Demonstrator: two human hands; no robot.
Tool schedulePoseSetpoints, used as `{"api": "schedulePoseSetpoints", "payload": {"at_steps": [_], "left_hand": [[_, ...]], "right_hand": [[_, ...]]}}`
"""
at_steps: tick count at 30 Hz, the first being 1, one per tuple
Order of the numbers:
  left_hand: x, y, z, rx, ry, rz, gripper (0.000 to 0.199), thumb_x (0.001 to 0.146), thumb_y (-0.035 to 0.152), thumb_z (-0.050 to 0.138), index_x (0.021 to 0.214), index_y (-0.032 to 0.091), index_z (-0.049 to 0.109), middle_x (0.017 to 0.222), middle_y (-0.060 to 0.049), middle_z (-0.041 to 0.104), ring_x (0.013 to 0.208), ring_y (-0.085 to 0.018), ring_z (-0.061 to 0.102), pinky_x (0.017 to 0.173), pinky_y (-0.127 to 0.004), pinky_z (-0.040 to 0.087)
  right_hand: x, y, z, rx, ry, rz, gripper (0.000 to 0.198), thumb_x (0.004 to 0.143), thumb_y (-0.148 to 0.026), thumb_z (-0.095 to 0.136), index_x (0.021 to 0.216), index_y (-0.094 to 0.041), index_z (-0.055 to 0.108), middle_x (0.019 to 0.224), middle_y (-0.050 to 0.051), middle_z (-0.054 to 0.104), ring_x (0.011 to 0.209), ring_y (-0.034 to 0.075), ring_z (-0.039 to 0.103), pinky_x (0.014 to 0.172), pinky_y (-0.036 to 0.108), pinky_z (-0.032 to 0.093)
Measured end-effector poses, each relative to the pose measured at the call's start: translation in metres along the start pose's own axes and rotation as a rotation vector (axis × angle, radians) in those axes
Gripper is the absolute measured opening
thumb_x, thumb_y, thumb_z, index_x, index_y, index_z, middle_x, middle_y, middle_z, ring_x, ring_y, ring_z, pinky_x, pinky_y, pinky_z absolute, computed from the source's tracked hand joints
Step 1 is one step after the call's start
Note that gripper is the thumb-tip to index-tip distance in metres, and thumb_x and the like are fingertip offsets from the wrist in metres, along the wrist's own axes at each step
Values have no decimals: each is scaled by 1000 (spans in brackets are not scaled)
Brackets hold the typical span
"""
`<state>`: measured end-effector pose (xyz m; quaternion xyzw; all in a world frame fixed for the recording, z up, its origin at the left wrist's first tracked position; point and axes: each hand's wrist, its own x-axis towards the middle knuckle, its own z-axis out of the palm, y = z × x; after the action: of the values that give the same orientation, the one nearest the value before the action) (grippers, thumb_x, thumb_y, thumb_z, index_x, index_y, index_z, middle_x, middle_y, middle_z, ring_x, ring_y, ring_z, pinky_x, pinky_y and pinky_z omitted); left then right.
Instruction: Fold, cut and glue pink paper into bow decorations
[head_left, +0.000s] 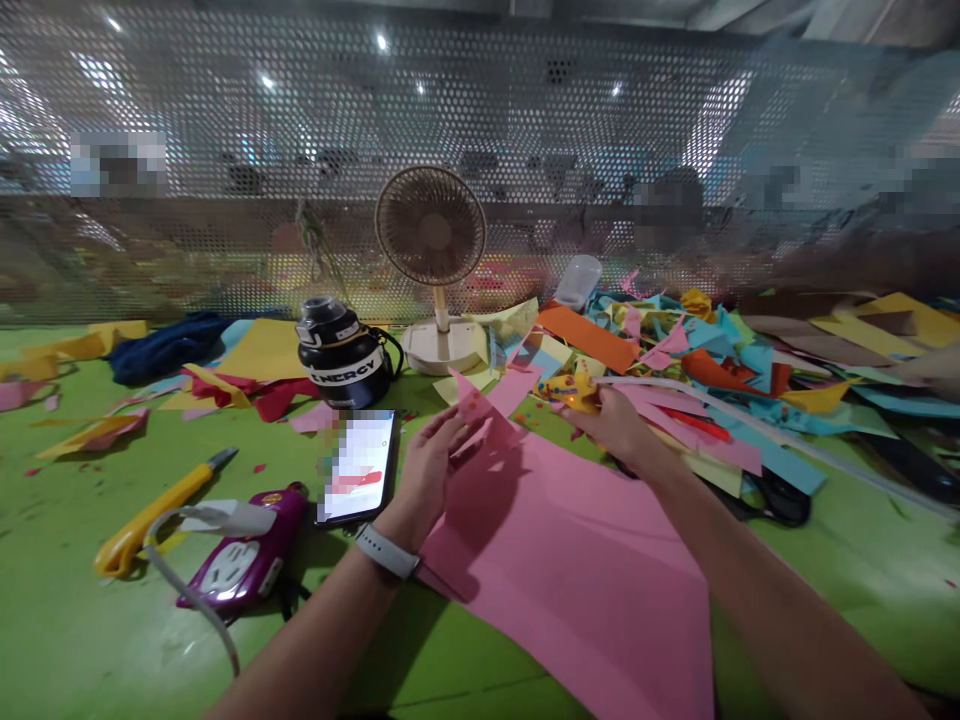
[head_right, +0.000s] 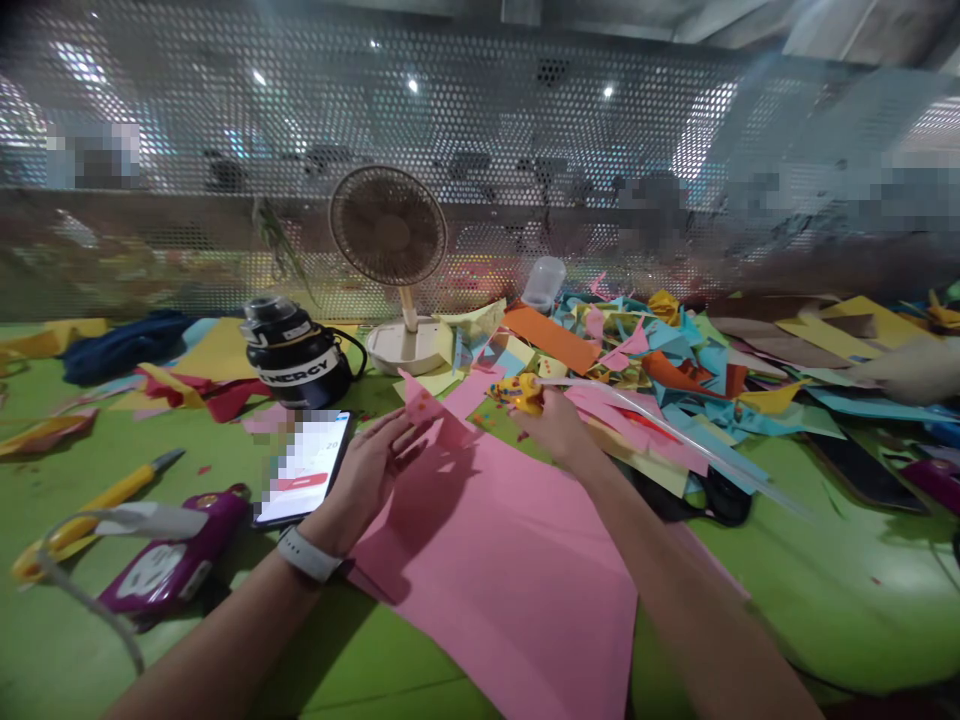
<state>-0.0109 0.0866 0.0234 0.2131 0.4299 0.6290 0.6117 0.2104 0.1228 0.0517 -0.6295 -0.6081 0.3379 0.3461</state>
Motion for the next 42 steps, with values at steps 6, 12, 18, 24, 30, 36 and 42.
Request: {"api": "schedulePoseSetpoints", "payload": {"at_steps": [6,12,18,24,30,36,42], "left_hand": [[-1,-1,-6,225,-28,-20,16,71,27,71,78,17,61,88,-9,74,88,-23,72,63,-24,53],[-1,1,-6,279,-53,11,28,60,36,77,76,18,62,79,-6,73,81,-22,71,63,-25,50],[3,0,-6,293,-23,63,30,56,34,78,73,18,60,70,-1,67,77,-20,71,59,-22,44],[2,-2,0,78,-15,88,20,62,20,74,72,18,57,70,4,60,79,-18,72,62,-20,48],[0,-1,4,-26,37,42,13,73,6,63,69,17,58,69,2,62,73,-14,72,63,-19,52],[3,-3,2,5,65,64,13,76,5,60,73,18,59,67,3,62,68,-13,71,60,-17,52],[3,-3,1,3,45,55,13,74,5,60,73,18,58,68,3,63,70,-14,72,63,-19,53]], "right_hand": [[-12,11,-21,-268,-104,-305,43,79,-25,59,120,-16,60,112,10,69,99,25,66,85,34,53],[-42,44,-44,-495,-147,-509,68,73,-14,52,140,-25,46,134,9,58,123,28,54,100,44,45],[-86,74,-89,-522,-30,-527,67,76,-12,46,142,-26,42,135,8,56,125,25,52,103,42,44],[-129,111,-139,-562,106,-291,65,74,-20,49,138,-26,47,125,8,61,118,25,58,100,42,46],[-153,136,-165,-590,220,-195,65,70,-22,50,135,-24,50,120,8,64,111,25,62,97,41,48],[-162,148,-173,-656,357,-153,59,72,-23,51,131,-24,54,122,9,63,110,26,62,94,41,50],[-170,153,-170,-687,345,-126,58,75,-23,51,132,-23,53,116,9,65,100,25,66,86,38,53]]}}
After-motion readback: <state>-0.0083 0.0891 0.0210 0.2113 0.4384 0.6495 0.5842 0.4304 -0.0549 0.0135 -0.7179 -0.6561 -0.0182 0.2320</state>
